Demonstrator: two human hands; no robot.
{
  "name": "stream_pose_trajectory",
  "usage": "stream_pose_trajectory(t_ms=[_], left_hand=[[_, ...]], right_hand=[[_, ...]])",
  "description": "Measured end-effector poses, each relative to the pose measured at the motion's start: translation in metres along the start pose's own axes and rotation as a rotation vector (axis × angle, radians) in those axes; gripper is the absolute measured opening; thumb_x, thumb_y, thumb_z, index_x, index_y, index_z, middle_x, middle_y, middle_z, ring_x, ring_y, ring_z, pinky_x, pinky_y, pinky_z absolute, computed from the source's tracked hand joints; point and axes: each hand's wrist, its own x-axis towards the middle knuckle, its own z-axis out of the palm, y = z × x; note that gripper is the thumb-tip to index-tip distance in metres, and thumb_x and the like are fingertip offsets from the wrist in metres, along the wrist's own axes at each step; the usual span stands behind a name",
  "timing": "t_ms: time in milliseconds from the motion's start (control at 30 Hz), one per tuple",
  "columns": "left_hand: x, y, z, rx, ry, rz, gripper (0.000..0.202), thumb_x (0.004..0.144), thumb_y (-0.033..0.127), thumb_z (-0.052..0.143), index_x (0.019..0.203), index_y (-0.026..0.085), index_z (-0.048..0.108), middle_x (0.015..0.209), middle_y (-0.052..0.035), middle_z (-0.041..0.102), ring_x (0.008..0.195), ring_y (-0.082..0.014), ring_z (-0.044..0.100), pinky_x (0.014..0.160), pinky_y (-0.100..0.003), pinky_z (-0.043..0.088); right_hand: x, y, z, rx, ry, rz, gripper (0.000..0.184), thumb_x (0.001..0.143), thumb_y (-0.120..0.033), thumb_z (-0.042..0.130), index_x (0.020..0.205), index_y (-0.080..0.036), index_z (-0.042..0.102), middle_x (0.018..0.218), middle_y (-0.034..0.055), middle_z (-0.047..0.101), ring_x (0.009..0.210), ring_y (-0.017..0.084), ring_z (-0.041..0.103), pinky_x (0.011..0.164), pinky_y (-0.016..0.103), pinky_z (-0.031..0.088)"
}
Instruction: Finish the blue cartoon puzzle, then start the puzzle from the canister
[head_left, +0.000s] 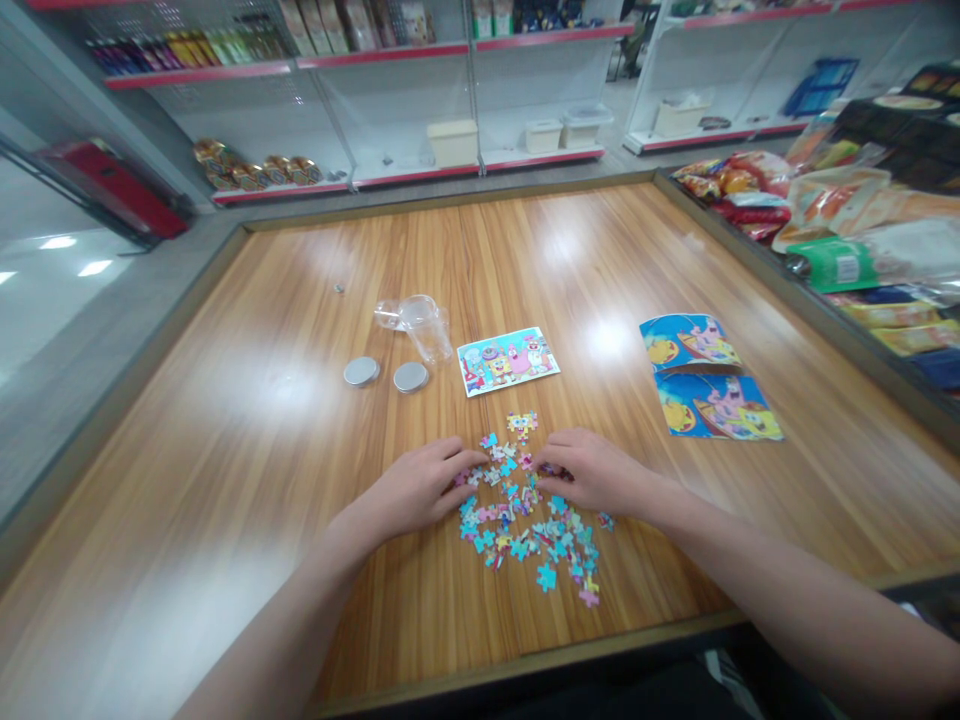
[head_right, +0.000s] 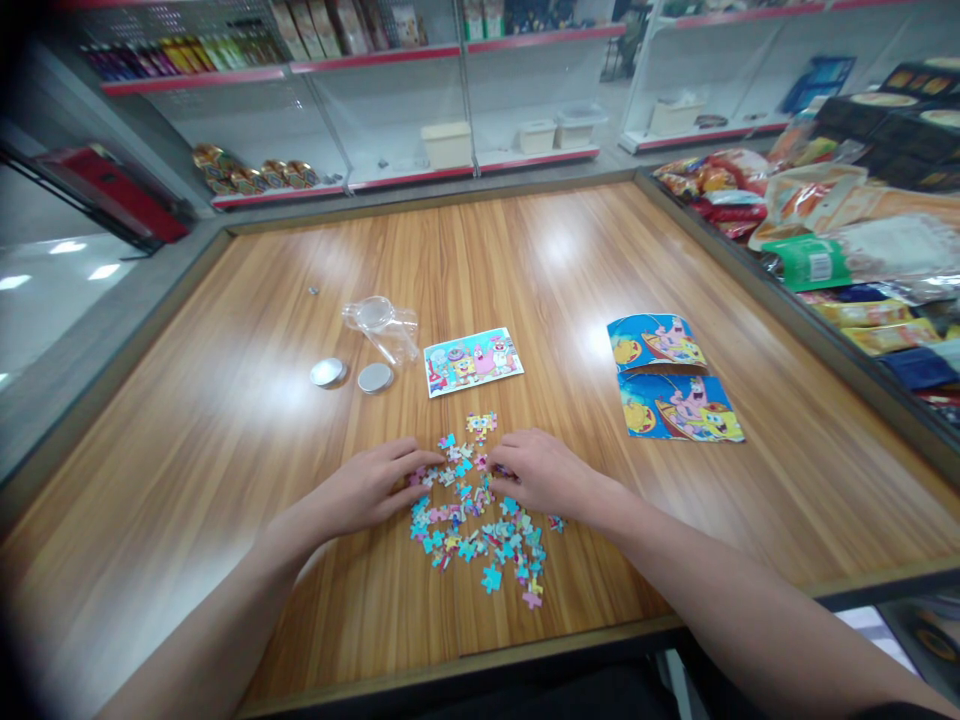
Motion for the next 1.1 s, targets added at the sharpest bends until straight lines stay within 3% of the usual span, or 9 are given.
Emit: stream_pose_trajectory(t_ms=[333,533,800,967,1100], left_hand=[[0.000,-0.003,0.001,0.019,0.032,0.022,0.035,0.099,0.030,0.056,0.134,0.025,0.055,0.108,-0.0063,0.061,0.097,-0.0206,0.062,0.083,-0.033,0.052],[-0.001,0.010,0.005,0.069,0.094,0.217,0.023,0.105,0.027,0.046,0.109,0.018,0.067,0.091,-0.0055,0.063,0.079,-0.0161,0.062,0.068,-0.028,0.048],[0.000,0.035,0.015,0.020,-0.163,0.355,0.022,0.098,0.039,0.062,0.108,0.019,0.067,0.089,-0.0041,0.071,0.079,-0.0195,0.068,0.065,-0.030,0.048],[0.000,0.036,0.011,-0.019,-0.170,0.361,0.020,0.099,0.024,0.056,0.115,0.023,0.066,0.093,-0.0029,0.075,0.081,-0.0191,0.071,0.066,-0.030,0.048],[0.000,0.038,0.011,-0.002,-0.157,0.311,0.017,0.098,0.023,0.056,0.111,0.022,0.066,0.087,-0.0026,0.074,0.077,-0.0188,0.070,0.065,-0.029,0.048]], right_hand=[[0.000,0.002,0.002,0.001,0.006,-0.010,0.008,0.095,-0.025,0.063,0.096,-0.019,0.069,0.088,0.0038,0.068,0.085,0.019,0.062,0.076,0.030,0.042],[-0.001,0.001,0.001,0.001,0.014,-0.005,0.007,0.094,-0.024,0.063,0.096,-0.019,0.069,0.088,0.0038,0.068,0.085,0.019,0.061,0.076,0.030,0.041],[0.000,0.001,0.000,0.017,0.010,0.005,0.007,0.094,-0.024,0.063,0.096,-0.019,0.069,0.089,0.0036,0.068,0.085,0.018,0.061,0.076,0.030,0.041],[0.000,0.000,-0.001,0.024,0.005,0.005,0.007,0.094,-0.023,0.063,0.096,-0.019,0.069,0.089,0.0037,0.069,0.085,0.018,0.061,0.076,0.030,0.041],[0.000,0.001,0.000,0.024,0.022,-0.006,0.007,0.093,-0.023,0.064,0.094,-0.019,0.069,0.089,0.0041,0.069,0.084,0.019,0.061,0.076,0.031,0.042]])
